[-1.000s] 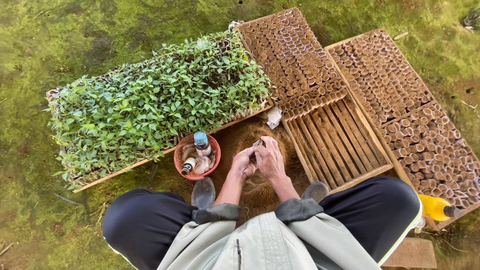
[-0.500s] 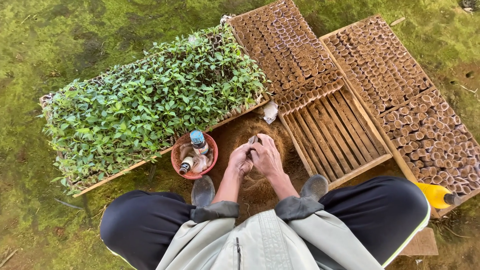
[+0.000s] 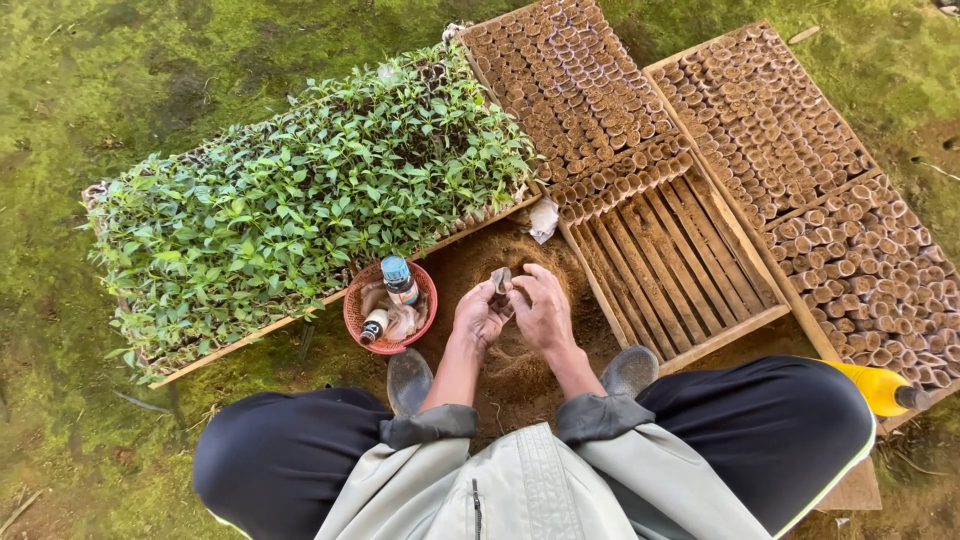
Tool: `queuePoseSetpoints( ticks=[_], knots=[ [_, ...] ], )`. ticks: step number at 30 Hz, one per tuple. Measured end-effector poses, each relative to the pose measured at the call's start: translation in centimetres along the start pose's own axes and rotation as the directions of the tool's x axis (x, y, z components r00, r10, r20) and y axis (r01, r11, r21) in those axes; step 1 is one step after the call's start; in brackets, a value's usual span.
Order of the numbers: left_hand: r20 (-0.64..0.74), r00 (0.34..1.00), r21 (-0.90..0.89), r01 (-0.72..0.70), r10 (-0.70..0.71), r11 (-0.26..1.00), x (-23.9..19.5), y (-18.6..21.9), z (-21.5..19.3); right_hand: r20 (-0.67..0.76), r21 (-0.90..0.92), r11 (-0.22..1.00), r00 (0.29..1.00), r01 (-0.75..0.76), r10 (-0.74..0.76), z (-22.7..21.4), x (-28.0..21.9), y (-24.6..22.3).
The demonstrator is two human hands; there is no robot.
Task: Filling small paper tubes with soil and arranging them in a wooden tray for seedlings.
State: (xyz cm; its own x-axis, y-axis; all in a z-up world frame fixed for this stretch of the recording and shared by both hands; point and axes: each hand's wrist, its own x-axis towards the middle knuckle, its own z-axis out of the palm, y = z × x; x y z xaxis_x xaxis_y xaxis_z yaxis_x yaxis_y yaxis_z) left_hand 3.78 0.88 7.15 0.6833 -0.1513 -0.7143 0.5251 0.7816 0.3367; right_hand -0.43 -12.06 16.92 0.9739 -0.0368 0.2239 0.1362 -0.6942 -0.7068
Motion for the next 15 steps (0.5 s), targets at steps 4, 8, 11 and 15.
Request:
queuePoseSetpoints(
  ticks=[4, 8, 11, 15],
  knots=[
    [0.001, 1.0, 0.046, -0.011, 0.011, 0.999, -0.6, 0.8, -0.6, -0.021, 0.01, 1.0, 0.999, -0.027, 0.027, 0.9, 0.4, 2.7],
    [-0.014, 1.0, 0.026, -0.012, 0.013, 1.0, -0.4, 2.0, -2.1, -0.019, -0.024, 0.995, 0.995, -0.098, 0.097, 2.2, 0.5, 4.7],
    [-0.004, 1.0, -0.018, -0.013, 0.013, 1.0, 0.5, 3.0, -1.1, 0.014, -0.059, 0.984, 0.985, -0.171, 0.172, 3.2, 1.5, 6.5],
    [-0.002, 1.0, -0.026, -0.017, 0.017, 1.0, -0.4, 4.2, 0.8, 0.1, -0.137, 0.946, 0.946, -0.295, 0.309, 4.5, 1.8, 9.3]
  ],
)
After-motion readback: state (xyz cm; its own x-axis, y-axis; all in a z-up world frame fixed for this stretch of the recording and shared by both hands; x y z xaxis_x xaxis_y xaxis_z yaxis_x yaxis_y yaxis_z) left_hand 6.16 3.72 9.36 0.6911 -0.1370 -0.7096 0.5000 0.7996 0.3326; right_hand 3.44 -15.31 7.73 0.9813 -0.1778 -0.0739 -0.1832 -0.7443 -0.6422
